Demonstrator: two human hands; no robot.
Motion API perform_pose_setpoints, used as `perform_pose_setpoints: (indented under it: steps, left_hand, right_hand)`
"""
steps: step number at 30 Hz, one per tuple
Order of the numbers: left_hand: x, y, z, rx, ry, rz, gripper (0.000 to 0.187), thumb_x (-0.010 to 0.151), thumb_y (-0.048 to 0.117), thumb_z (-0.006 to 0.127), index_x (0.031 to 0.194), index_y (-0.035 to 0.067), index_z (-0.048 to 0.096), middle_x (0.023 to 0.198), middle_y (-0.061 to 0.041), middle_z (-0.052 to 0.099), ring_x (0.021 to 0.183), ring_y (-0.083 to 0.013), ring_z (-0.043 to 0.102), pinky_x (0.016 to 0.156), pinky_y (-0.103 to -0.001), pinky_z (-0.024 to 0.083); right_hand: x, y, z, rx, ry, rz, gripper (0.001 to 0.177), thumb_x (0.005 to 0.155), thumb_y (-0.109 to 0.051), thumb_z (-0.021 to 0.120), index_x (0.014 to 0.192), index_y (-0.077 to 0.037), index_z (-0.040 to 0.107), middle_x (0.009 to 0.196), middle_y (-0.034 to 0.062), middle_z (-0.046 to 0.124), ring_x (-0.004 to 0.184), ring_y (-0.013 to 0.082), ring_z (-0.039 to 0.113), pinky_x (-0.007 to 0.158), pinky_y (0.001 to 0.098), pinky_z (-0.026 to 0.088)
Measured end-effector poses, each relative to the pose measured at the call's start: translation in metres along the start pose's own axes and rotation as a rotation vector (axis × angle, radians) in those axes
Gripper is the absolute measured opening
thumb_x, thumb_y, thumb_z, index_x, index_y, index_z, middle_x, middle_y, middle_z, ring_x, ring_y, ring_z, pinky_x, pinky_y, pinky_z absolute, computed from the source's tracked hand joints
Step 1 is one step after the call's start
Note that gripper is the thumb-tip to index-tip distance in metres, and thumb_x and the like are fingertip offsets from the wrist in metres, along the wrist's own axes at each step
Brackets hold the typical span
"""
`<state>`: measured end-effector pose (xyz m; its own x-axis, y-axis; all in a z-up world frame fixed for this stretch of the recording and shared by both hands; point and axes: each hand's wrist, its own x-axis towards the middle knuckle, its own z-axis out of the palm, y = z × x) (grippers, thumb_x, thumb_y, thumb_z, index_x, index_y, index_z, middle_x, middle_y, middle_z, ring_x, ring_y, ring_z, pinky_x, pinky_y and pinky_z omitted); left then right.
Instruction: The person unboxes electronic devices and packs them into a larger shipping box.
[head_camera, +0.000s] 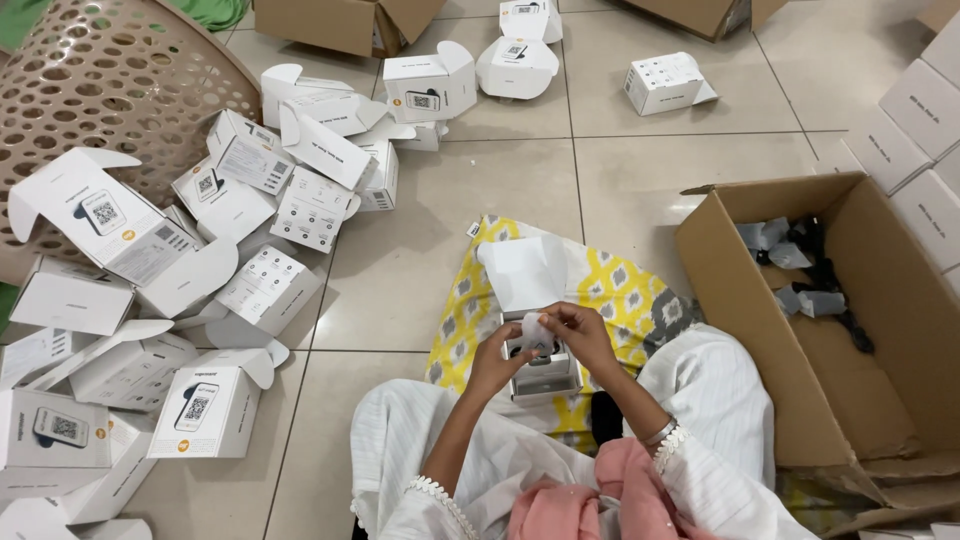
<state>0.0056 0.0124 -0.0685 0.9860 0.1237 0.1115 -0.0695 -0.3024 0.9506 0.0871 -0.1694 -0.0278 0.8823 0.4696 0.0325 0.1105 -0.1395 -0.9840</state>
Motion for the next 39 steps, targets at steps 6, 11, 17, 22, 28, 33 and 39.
perform_pose_setpoints:
  steps: [6,11,17,22,28,33,39]
  left_hand:
    - [-0.004,-0.002,0.003,-0.336,-0.138,-0.171,0.038,0.082,0.008,0.082,0.116,0.004,0.065,0.107,-0.01,0.076,0.102,-0.016,0.07,0.088,-0.03,0.057]
    - [-0.004,0.011,-0.001,-0.435,-0.04,-0.087,0.068,0.08,0.005,0.083,0.138,0.013,0.05,0.108,-0.006,0.069,0.104,-0.0151,0.066,0.089,-0.029,0.055]
    - [0.003,-0.01,0.005,-0.528,-0.119,-0.303,0.036,0.09,0.012,0.074,0.123,0.002,0.065,0.108,-0.004,0.072,0.101,-0.0133,0.069,0.084,-0.03,0.062]
    - [0.022,-0.085,0.035,-0.609,0.054,-0.461,0.024,0.093,0.013,0.074,0.102,-0.007,0.066,0.097,-0.011,0.07,0.087,-0.0185,0.073,0.077,-0.035,0.067]
    - [0.033,-0.079,0.051,0.279,0.029,-0.474,0.044,0.089,0.036,0.082,0.082,-0.004,0.066,0.079,-0.02,0.072,0.076,-0.0304,0.077,0.071,-0.039,0.057]
    - [0.037,-0.069,0.061,0.518,0.199,-0.336,0.059,0.075,0.035,0.087,0.113,-0.002,0.061,0.095,-0.022,0.073,0.096,-0.0393,0.069,0.082,-0.049,0.053]
    - [0.041,-0.084,0.06,0.648,0.03,-0.36,0.064,0.08,0.04,0.085,0.117,-0.005,0.058,0.096,-0.02,0.074,0.097,-0.0371,0.072,0.081,-0.048,0.057]
  right_hand:
    - [0.003,-0.014,-0.008,0.202,0.137,-0.036,0.022,0.088,-0.003,0.073,0.109,-0.001,0.066,0.09,-0.0008,0.071,0.074,0.0041,0.065,0.062,0.0229,0.054]
    - [0.002,0.049,-0.009,0.083,0.004,-0.019,0.017,0.092,0.003,0.07,0.109,0.001,0.073,0.095,0.0022,0.074,0.08,0.0077,0.066,0.068,0.0245,0.054]
    - [-0.004,0.07,-0.012,0.153,-0.219,0.099,0.022,0.098,0.002,0.06,0.115,0.002,0.073,0.1,0.0053,0.077,0.09,0.0123,0.073,0.084,0.0281,0.061]
    - [-0.015,0.017,-0.005,0.149,-0.222,0.19,0.056,0.089,0.0,0.067,0.141,-0.012,0.049,0.104,0.0056,0.074,0.096,0.0109,0.07,0.086,0.029,0.055]
    - [-0.013,0.042,0.004,-0.344,-0.243,-0.014,0.075,0.08,-0.003,0.079,0.149,-0.009,0.048,0.098,0.0144,0.073,0.084,0.0226,0.072,0.079,0.0345,0.059]
    - [-0.01,0.042,0.008,-0.582,-0.198,-0.023,0.072,0.076,-0.006,0.084,0.141,-0.006,0.053,0.107,0.0181,0.071,0.095,0.0335,0.07,0.082,0.0396,0.056]
    - [-0.013,0.041,0.005,-0.587,-0.226,-0.079,0.067,0.076,-0.005,0.078,0.141,-0.01,0.058,0.12,0.0142,0.068,0.107,0.0331,0.065,0.09,0.0386,0.054]
